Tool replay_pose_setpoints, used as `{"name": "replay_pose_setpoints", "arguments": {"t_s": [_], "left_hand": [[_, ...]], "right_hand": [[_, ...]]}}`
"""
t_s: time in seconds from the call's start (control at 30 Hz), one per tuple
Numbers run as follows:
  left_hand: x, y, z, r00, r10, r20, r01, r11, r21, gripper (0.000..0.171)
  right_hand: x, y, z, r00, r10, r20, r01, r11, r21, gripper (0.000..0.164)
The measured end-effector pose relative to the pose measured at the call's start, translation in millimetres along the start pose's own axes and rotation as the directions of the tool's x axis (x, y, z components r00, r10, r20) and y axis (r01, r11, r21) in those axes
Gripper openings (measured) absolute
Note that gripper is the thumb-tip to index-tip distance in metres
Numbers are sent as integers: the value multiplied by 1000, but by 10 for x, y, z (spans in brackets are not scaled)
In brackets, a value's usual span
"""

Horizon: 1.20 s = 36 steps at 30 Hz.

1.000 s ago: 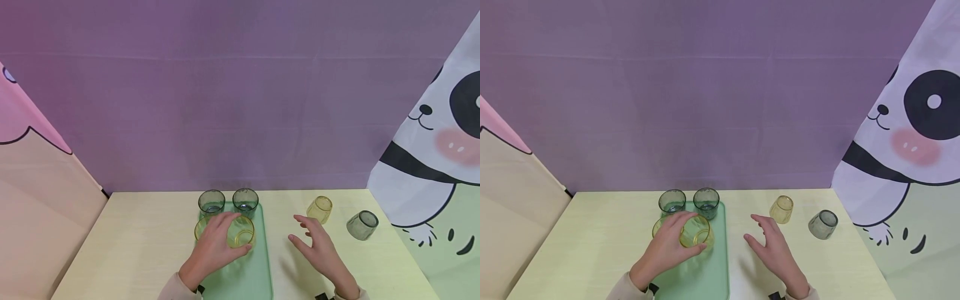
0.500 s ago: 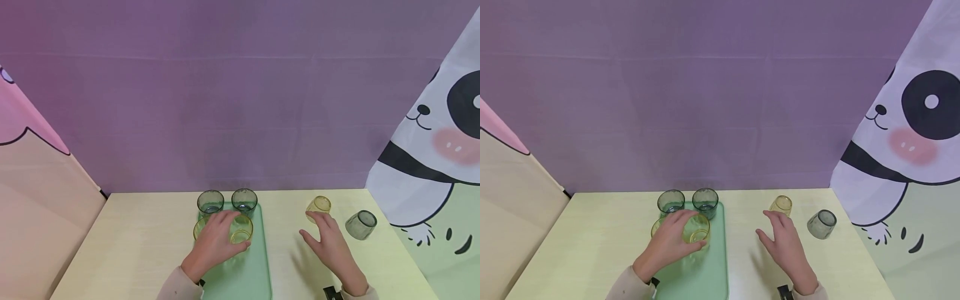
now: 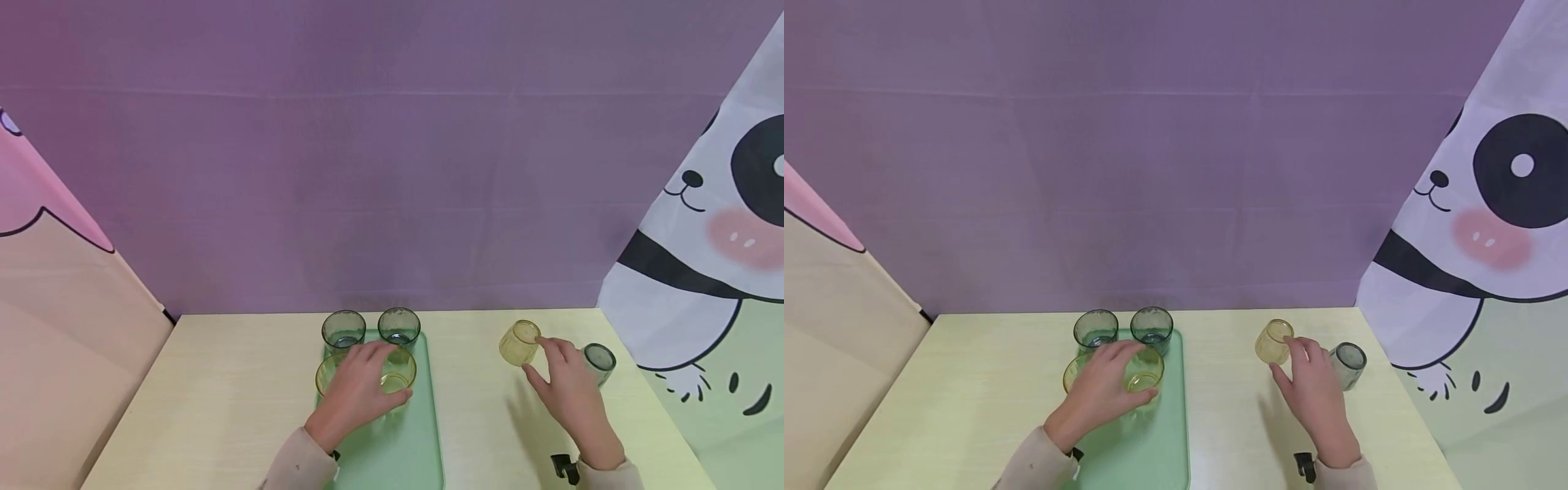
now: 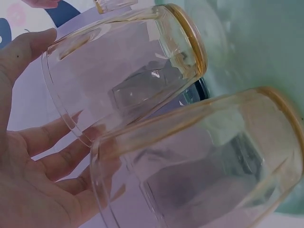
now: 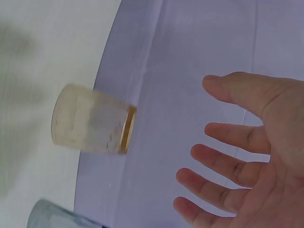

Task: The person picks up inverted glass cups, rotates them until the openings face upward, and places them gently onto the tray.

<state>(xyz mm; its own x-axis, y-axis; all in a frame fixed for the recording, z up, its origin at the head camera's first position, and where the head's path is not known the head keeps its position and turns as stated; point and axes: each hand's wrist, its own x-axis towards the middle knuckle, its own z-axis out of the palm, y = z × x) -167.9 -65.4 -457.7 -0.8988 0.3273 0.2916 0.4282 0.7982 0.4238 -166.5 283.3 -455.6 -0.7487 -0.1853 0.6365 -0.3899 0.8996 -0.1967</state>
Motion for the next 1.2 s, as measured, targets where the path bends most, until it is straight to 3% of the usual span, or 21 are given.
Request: {"name": "replay_pose_setpoints", "arguments": {"t_s": [0.23, 0.47, 0.97, 1.2], "left_hand": [[46, 12, 45, 1000, 9, 22, -9, 1000, 12, 70], [69, 35, 61, 999, -1, 32, 0, 1000, 12, 70], [96, 42, 121, 999, -16, 48, 14, 999, 33, 71], [97, 49, 138, 999, -1, 34, -1, 999, 51, 69]], "right_hand": [[11, 254, -97, 992, 113, 64, -109, 992, -69, 50], [4, 504, -166, 950, 266, 167, -242, 959, -147, 49], [-35, 860, -153, 902, 355, 246, -308, 928, -208, 49], [-53, 946, -138, 854, 407, 324, -369, 913, -173, 48]]}}
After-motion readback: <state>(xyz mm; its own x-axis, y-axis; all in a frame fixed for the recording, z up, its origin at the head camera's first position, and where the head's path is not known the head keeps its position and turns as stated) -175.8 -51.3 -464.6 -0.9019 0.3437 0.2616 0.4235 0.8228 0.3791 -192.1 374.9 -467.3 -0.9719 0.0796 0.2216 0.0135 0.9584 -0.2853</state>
